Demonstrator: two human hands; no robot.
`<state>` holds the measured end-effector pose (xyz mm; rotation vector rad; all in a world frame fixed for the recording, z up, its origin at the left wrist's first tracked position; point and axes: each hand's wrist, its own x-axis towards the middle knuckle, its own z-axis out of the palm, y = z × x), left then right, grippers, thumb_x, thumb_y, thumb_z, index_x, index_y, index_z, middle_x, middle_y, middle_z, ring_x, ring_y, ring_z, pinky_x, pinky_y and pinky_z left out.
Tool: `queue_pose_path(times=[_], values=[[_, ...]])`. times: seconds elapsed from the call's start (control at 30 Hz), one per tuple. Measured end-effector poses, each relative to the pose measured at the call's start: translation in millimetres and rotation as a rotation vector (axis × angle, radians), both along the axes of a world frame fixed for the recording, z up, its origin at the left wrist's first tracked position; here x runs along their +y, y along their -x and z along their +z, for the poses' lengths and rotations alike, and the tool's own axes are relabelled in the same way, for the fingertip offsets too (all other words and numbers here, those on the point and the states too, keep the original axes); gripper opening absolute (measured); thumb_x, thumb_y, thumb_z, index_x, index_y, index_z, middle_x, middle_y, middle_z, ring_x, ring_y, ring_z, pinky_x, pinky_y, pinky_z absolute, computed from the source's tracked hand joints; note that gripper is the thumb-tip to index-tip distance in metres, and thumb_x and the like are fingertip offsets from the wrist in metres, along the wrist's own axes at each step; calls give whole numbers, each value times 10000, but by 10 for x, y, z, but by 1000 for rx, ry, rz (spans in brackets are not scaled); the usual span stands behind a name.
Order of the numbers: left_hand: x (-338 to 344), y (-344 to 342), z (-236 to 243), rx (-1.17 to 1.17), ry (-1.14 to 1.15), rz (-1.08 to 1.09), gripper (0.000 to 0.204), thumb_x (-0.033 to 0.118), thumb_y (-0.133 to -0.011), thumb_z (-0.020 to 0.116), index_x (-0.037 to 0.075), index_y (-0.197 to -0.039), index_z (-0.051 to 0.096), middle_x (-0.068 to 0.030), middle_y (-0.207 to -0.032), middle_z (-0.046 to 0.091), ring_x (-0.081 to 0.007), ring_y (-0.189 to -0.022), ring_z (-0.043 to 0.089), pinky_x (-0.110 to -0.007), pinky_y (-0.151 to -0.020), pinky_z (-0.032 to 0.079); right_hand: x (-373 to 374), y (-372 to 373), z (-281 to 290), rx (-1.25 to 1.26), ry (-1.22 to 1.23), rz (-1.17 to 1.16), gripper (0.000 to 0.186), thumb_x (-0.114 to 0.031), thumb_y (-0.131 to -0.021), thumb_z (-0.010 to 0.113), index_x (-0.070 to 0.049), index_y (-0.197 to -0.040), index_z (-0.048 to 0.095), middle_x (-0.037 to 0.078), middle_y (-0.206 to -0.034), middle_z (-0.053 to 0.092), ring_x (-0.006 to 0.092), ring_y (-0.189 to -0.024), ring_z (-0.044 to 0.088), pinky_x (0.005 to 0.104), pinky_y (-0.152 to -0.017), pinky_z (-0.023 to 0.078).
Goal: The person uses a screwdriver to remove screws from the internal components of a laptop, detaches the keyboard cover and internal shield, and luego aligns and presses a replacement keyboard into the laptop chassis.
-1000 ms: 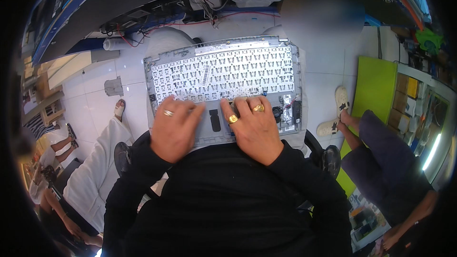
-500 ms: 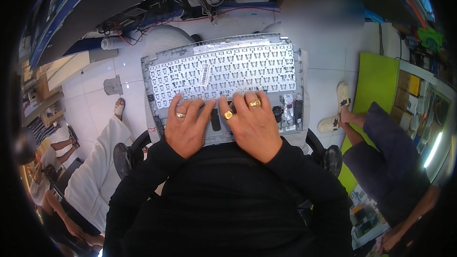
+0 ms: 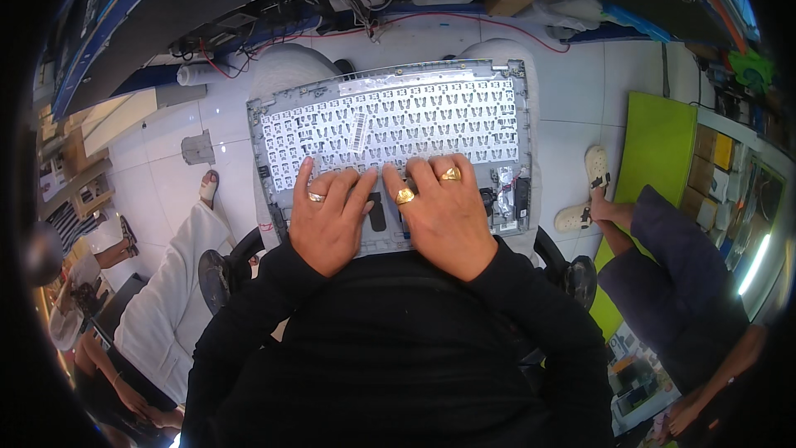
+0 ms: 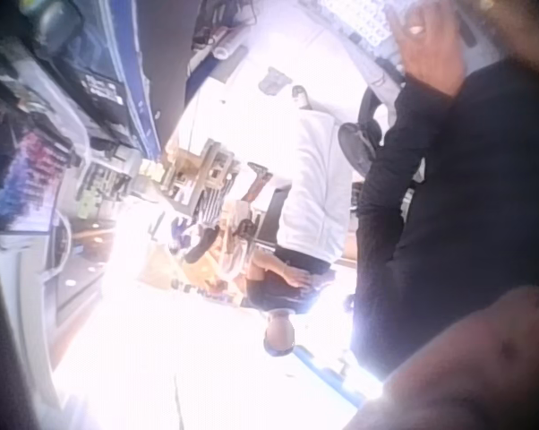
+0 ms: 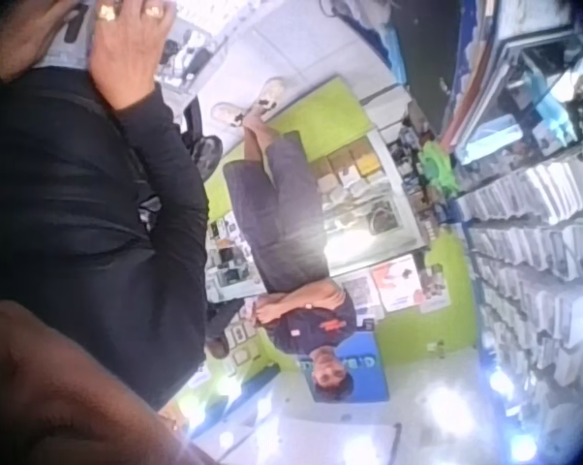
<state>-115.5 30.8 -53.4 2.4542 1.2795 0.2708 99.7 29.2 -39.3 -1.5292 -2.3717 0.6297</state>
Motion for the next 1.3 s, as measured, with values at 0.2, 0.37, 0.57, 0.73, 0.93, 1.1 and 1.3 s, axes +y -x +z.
queue_pose_path(times=[0.2, 0.37, 0.57, 0.73, 0.93, 1.1, 1.3], values=[[13, -19, 16, 32, 30, -1, 525, 150, -904, 733, 52, -1408, 625, -63, -1204, 612, -249, -1100, 607, -590, -1207, 304, 51, 19, 15, -91, -9, 13, 495, -18, -803, 633, -57, -1296, 664, 95, -1085, 607, 305, -1020, 557, 476, -981, 422], [26, -39, 0, 27, 8, 11, 542, 167, -898, 737, 45, -1412, 615, -85, -1262, 613, -260, -1188, 580, -607, -1217, 289, 91, 46, 5, -115, -56, 24, 456, -48, -826, 628, -60, -1281, 663, 100, -1085, 605, 303, -1022, 554, 476, -988, 420], [58, -56, 27, 45, 15, -21, 491, 246, -959, 670, -9, -1377, 628, -117, -1333, 633, -272, -1226, 585, -600, -1204, 321, 89, 38, -10, -108, -54, 13, 426, -60, -829, 630, -59, -1253, 673, 100, -1078, 604, 306, -1018, 554, 482, -982, 422], [72, -74, 6, 49, 5, -5, 502, 222, -929, 704, 18, -1381, 628, -122, -1371, 613, -298, -1314, 539, -601, -1215, 304, 189, 29, -1, -53, -89, 32, 359, -118, -889, 602, -32, -1231, 670, 142, -1155, 633, 321, -1092, 581, 545, -1113, 385], [108, -58, -14, 43, 4, -6, 501, 190, -905, 729, 41, -1374, 637, -134, -1454, 577, -336, -1420, 473, -589, -1221, 296, 304, 74, -72, -74, -92, -16, 455, -46, -830, 639, -64, -1283, 680, 137, -1197, 610, 357, -1143, 566, 582, -1151, 360], [152, -64, 7, 54, 4, -33, 481, 183, -907, 723, 41, -1360, 648, -143, -1456, 585, -339, -1417, 481, -590, -1217, 296, 324, 65, -89, -83, -66, -13, 471, -31, -822, 643, -72, -1290, 679, 134, -1191, 609, 360, -1150, 565, 586, -1158, 353], [329, -20, 78, -17, 52, -56, 415, 142, -901, 713, 40, -1301, 665, -139, -1383, 618, -337, -1362, 533, -603, -1213, 291, 347, 9, -63, -58, -61, 7, 453, -30, -819, 638, -67, -1268, 680, 138, -1192, 616, 354, -1143, 573, 588, -1165, 346]])
